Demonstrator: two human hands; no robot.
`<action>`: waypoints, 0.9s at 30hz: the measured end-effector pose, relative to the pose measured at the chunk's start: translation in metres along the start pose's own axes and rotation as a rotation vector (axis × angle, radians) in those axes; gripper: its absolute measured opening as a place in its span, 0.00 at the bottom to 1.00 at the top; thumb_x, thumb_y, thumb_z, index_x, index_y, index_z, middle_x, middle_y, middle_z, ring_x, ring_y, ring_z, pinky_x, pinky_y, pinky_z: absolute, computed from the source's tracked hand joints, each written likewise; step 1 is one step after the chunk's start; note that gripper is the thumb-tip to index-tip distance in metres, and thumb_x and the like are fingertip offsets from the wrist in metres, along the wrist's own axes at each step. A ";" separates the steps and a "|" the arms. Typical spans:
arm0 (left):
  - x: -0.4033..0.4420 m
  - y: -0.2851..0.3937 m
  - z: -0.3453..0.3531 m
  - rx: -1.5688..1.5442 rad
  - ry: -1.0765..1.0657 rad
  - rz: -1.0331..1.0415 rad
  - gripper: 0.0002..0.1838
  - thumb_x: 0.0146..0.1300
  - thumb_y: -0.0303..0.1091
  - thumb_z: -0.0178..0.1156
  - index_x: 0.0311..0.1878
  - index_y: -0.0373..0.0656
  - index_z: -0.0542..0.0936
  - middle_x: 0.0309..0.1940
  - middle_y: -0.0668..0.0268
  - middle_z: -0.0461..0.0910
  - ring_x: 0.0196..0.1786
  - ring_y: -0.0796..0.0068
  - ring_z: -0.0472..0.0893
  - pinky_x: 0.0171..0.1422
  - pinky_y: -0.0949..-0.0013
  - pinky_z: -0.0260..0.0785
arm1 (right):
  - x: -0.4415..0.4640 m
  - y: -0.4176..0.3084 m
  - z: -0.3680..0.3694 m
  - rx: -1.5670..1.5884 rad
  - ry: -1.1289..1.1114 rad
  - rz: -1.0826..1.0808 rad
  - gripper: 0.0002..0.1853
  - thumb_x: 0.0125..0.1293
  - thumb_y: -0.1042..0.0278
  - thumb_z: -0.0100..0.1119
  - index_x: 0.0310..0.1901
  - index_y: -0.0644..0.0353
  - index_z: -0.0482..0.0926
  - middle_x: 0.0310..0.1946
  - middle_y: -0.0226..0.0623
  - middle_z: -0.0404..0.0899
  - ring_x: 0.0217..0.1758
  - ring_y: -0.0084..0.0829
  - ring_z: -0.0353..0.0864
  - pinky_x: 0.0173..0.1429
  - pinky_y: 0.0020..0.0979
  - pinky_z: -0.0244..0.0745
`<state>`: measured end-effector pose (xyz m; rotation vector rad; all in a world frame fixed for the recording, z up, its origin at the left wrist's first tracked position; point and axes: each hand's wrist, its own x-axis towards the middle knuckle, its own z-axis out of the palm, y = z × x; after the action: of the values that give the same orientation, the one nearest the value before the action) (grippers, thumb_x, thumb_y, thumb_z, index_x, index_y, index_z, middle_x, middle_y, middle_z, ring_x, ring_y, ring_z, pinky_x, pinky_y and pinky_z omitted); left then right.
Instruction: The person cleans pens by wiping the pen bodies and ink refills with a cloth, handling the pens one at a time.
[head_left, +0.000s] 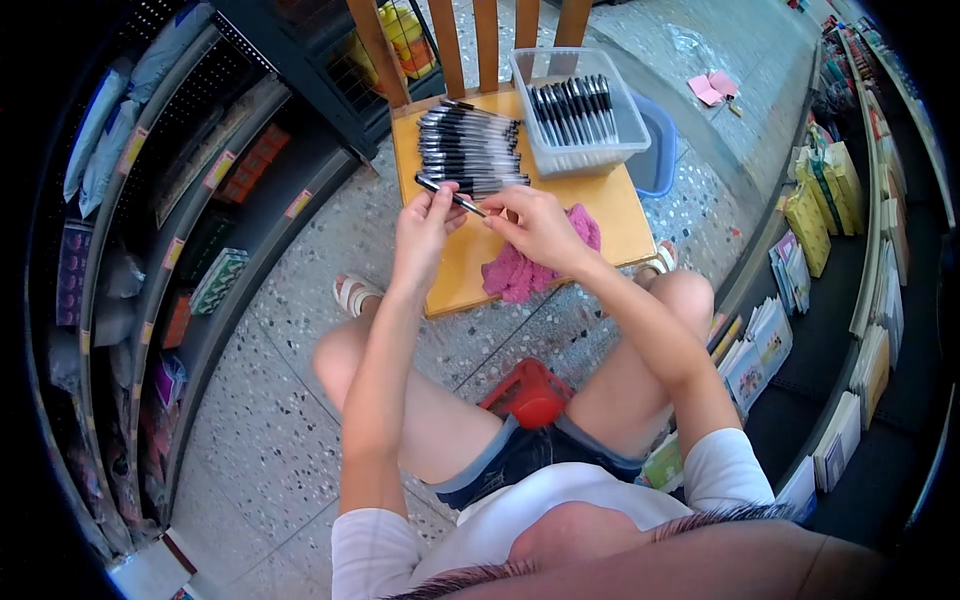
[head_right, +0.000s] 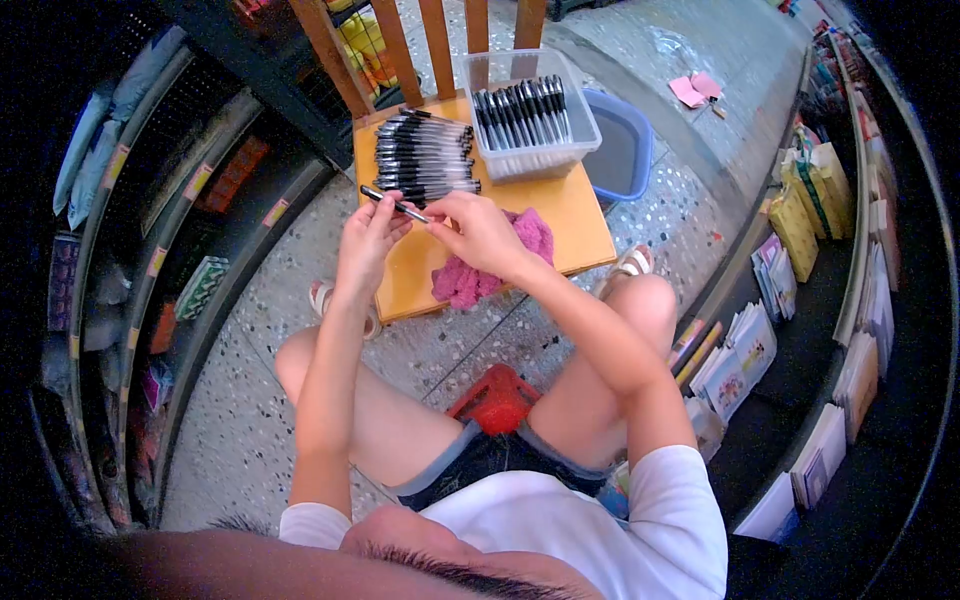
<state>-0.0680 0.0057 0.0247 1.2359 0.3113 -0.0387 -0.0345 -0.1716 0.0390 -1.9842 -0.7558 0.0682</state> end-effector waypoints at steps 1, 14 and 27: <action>0.003 0.000 -0.002 -0.014 0.006 0.020 0.15 0.69 0.39 0.50 0.50 0.38 0.74 0.37 0.65 0.79 0.41 0.77 0.79 0.46 0.76 0.71 | -0.001 -0.004 -0.007 0.044 0.005 0.006 0.08 0.55 0.70 0.61 0.36 0.63 0.79 0.31 0.40 0.78 0.30 0.40 0.78 0.36 0.36 0.75; -0.009 0.008 -0.001 0.243 0.005 0.050 0.14 0.69 0.38 0.51 0.49 0.40 0.76 0.28 0.73 0.75 0.33 0.82 0.77 0.40 0.78 0.69 | -0.039 0.008 -0.018 -0.477 -0.367 -0.274 0.13 0.50 0.73 0.57 0.39 0.59 0.77 0.33 0.36 0.75 0.41 0.38 0.72 0.47 0.37 0.68; -0.020 0.004 0.029 0.225 -0.281 -0.064 0.18 0.68 0.35 0.51 0.59 0.39 0.71 0.31 0.71 0.76 0.34 0.84 0.77 0.40 0.79 0.70 | -0.030 0.001 -0.069 -0.471 0.336 -0.241 0.05 0.56 0.72 0.58 0.34 0.61 0.77 0.31 0.35 0.76 0.38 0.40 0.74 0.43 0.38 0.68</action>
<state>-0.0801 -0.0229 0.0424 1.4231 0.1023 -0.3067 -0.0341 -0.2414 0.0669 -2.2417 -0.8329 -0.6227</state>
